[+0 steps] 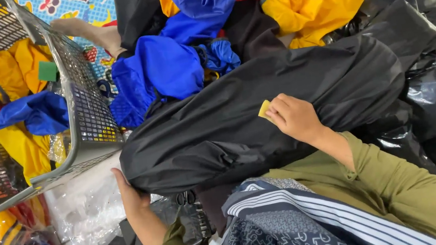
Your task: Cleaning a black seat cover with a sponge and packing it into a plastic bag
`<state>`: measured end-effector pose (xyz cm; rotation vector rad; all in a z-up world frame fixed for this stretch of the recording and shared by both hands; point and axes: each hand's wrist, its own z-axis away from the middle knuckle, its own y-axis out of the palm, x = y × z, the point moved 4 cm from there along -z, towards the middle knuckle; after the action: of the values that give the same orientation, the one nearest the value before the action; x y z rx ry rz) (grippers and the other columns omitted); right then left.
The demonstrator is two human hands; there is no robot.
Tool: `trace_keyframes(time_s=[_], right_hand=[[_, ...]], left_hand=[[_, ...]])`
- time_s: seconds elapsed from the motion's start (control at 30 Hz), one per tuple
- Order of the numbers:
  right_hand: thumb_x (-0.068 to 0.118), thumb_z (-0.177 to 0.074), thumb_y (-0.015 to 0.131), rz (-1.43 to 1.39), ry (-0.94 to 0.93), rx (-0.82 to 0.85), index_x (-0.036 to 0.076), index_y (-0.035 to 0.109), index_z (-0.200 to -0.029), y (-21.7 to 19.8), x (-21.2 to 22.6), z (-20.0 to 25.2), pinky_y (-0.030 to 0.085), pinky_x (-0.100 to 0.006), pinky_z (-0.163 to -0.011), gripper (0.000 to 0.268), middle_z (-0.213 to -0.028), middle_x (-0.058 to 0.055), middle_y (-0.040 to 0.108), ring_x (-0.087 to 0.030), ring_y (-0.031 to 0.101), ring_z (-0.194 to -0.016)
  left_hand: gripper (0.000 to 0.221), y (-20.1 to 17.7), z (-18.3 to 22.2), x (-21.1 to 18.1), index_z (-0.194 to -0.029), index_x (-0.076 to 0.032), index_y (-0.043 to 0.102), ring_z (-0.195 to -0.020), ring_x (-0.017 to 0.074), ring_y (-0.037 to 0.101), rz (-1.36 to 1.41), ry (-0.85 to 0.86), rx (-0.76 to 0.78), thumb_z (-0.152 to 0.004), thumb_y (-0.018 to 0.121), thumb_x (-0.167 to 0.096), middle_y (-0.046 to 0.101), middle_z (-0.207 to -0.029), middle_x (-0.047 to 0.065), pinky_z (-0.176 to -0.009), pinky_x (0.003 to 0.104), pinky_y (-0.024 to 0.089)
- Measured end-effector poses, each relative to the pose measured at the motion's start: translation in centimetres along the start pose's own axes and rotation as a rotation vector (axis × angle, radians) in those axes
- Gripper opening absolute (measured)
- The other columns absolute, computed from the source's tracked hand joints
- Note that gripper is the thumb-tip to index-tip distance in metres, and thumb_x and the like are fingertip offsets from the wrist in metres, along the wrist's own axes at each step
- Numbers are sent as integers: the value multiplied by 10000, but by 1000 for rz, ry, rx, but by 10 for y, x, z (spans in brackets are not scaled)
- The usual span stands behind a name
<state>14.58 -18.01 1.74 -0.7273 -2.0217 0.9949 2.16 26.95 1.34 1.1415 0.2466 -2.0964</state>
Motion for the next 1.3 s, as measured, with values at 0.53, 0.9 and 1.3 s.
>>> trace_keyframes(time_s=[0.53, 0.9, 1.3], right_hand=[[338, -998, 680, -18, 1, 32, 218, 473, -872, -4, 8, -5, 520, -244, -603, 270, -775, 37, 507, -170, 622, -657], [291, -1022, 615, 132, -188, -35, 195, 523, -888, 5, 15, -4, 505, -253, -546, 190, -825, 29, 488, -171, 585, -640], [276, -1064, 497, 142, -232, 15, 173, 520, -955, 27, 13, -2, 481, -270, -563, 151, -853, 11, 442, -193, 545, -663]], left_hand=[[768, -92, -105, 37, -1321, -41, 665, -1109, 339, 723, 32, -205, -179, -779, 921, -521, 709, -1228, 204, -902, 477, 602], [309, -80, -121, -38, -722, -202, 734, -500, 152, 472, -1082, 778, -530, -933, 926, -321, 458, -497, -49, -552, 241, 388], [416, 62, -171, -55, -936, -10, 804, -837, 471, 728, -1580, 570, -304, -996, 711, -410, 730, -792, 221, -671, 589, 579]])
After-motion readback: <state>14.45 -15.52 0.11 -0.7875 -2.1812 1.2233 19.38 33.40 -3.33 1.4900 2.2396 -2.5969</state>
